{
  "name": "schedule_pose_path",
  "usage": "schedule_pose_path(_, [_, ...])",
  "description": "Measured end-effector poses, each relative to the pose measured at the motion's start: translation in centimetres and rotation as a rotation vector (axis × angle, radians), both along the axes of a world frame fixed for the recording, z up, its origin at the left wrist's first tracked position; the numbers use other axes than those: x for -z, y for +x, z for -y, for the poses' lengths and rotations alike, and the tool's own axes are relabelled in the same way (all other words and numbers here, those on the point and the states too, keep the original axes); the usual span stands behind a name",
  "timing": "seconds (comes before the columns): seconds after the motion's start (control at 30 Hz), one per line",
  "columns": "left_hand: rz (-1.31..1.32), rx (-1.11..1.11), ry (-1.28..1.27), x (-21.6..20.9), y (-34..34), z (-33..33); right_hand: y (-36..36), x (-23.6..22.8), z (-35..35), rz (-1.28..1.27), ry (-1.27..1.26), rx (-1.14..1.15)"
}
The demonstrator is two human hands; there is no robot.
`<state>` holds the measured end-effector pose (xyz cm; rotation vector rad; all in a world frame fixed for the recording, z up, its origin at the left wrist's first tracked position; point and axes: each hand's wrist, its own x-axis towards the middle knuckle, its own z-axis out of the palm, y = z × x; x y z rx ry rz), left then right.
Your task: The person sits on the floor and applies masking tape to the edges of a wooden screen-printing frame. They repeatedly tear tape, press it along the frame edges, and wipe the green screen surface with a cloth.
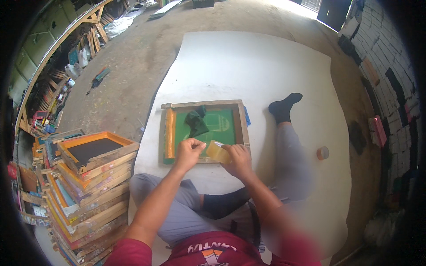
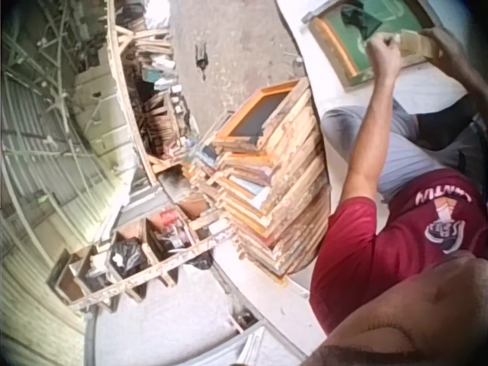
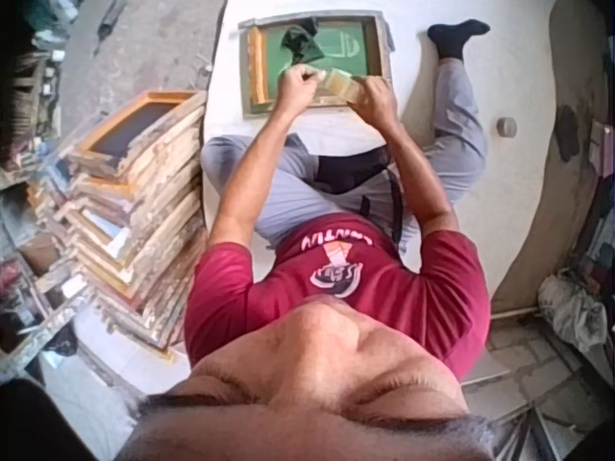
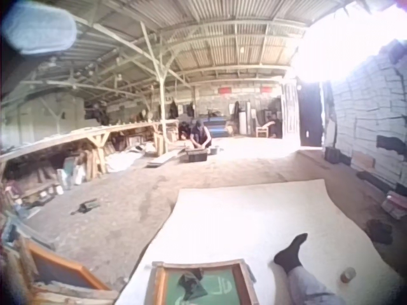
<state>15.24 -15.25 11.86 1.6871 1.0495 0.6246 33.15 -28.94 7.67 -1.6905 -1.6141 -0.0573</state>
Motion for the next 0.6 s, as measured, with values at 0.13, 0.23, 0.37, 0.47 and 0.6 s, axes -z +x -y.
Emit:
schedule_pose_path(0.13, [0.026, 0.005, -0.167, 1.4, -0.4, 0.0, 1.4, -0.4, 0.4, 0.083, -0.021, -0.051])
schedule_pose_path(0.23, [0.129, -0.018, -0.331, 2.8, -1.1, 0.3, 3.1, 0.0, 1.6, 0.133, -0.14, -0.073])
schedule_pose_path(0.37, [0.18, -0.028, -0.491, 5.5, -1.3, 0.8, 5.5, -0.6, 2.8, 0.08, -0.425, -0.125])
schedule_pose_path(0.47, [0.198, -0.038, -0.599, 7.7, -0.9, 1.7, 6.9, 0.0, 3.1, -0.063, -0.542, -0.144])
schedule_pose_path(0.6, [0.205, -0.029, -0.721, 10.5, -1.2, 4.2, 7.6, 0.8, 5.0, -0.21, -0.705, -0.128])
